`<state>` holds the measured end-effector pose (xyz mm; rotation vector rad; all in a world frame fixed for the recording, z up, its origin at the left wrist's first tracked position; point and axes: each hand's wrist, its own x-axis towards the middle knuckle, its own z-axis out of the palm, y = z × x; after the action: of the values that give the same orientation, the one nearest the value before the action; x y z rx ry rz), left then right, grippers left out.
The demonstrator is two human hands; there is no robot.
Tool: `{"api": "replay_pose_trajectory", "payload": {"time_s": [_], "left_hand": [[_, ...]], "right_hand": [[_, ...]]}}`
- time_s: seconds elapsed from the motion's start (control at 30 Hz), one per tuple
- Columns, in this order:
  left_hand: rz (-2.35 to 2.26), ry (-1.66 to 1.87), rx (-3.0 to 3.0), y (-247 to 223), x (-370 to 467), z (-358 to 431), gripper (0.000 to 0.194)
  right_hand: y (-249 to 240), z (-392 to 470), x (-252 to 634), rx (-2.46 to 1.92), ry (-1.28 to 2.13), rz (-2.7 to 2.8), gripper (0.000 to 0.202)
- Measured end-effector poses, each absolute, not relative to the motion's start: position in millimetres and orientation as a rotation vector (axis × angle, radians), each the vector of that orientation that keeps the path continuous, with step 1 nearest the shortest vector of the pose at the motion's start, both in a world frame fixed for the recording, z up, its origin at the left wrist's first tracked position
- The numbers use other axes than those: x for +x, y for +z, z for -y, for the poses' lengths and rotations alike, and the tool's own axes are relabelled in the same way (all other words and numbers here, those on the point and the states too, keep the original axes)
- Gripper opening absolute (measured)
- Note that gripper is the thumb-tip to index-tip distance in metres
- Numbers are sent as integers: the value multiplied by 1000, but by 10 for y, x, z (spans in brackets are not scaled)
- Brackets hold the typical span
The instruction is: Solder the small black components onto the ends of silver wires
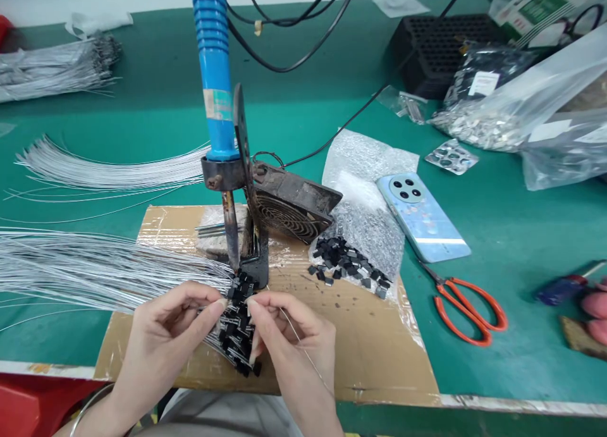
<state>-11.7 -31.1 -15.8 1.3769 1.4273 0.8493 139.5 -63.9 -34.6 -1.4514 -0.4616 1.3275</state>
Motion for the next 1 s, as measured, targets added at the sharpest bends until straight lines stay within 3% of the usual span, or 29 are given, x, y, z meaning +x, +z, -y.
{"api": "replay_pose_trajectory", "payload": {"time_s": [1.0], "left_hand": [[-1302,881,1281,-78,-67,221,12]], "right_hand": [[-463,563,1382,-1293,1312,585,9]]}}
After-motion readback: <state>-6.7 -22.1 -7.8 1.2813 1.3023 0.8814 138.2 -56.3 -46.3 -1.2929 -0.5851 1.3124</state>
